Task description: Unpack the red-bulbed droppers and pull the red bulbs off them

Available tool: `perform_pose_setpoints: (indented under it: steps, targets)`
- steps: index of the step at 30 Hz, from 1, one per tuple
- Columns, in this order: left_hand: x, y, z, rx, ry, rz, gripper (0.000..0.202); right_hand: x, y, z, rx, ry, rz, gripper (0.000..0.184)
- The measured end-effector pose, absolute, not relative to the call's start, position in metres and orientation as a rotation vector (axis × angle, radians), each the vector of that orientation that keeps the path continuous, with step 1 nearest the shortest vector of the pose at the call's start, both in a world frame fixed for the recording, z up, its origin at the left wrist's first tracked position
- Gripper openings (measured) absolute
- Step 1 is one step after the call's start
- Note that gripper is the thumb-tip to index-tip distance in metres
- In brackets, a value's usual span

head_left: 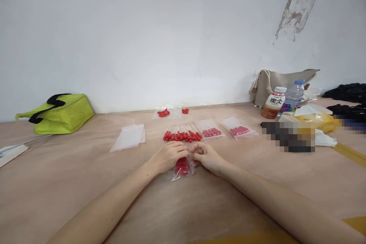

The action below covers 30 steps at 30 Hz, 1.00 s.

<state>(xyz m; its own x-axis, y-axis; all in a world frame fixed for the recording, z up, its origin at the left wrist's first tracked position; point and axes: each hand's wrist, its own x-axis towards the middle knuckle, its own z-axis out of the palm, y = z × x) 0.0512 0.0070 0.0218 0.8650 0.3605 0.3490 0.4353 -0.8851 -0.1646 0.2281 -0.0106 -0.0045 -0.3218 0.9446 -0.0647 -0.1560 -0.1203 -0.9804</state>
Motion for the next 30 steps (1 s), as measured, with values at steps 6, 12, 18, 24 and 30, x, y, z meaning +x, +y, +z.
perform_pose_setpoints:
  steps: [6, 12, 18, 24, 30]
  targets:
    - [0.045, 0.013, 0.014, -2.812, -0.621, -0.613, 0.023, 0.235, -0.013, -0.008, -0.834, -1.676, 1.352, 0.016]
    - [0.043, 0.016, 0.013, -2.852, -0.618, -0.654, 0.024, 0.236, -0.011, -0.013, -0.649, -2.129, 0.428, 0.023]
    - [0.04, 0.013, 0.021, -2.928, -0.588, -0.566, 0.029, 0.238, -0.002, -0.022, -0.6, -2.235, -0.014, 0.023]
    - [0.041, 0.017, 0.016, -2.916, -0.52, -0.603, 0.021, 0.241, -0.002, -0.017, -0.558, -2.245, -0.279, 0.021]
    - [0.046, 0.014, 0.022, -2.86, -0.353, -0.529, 0.025, 0.241, -0.003, -0.014, -0.588, -2.288, -0.434, 0.018]
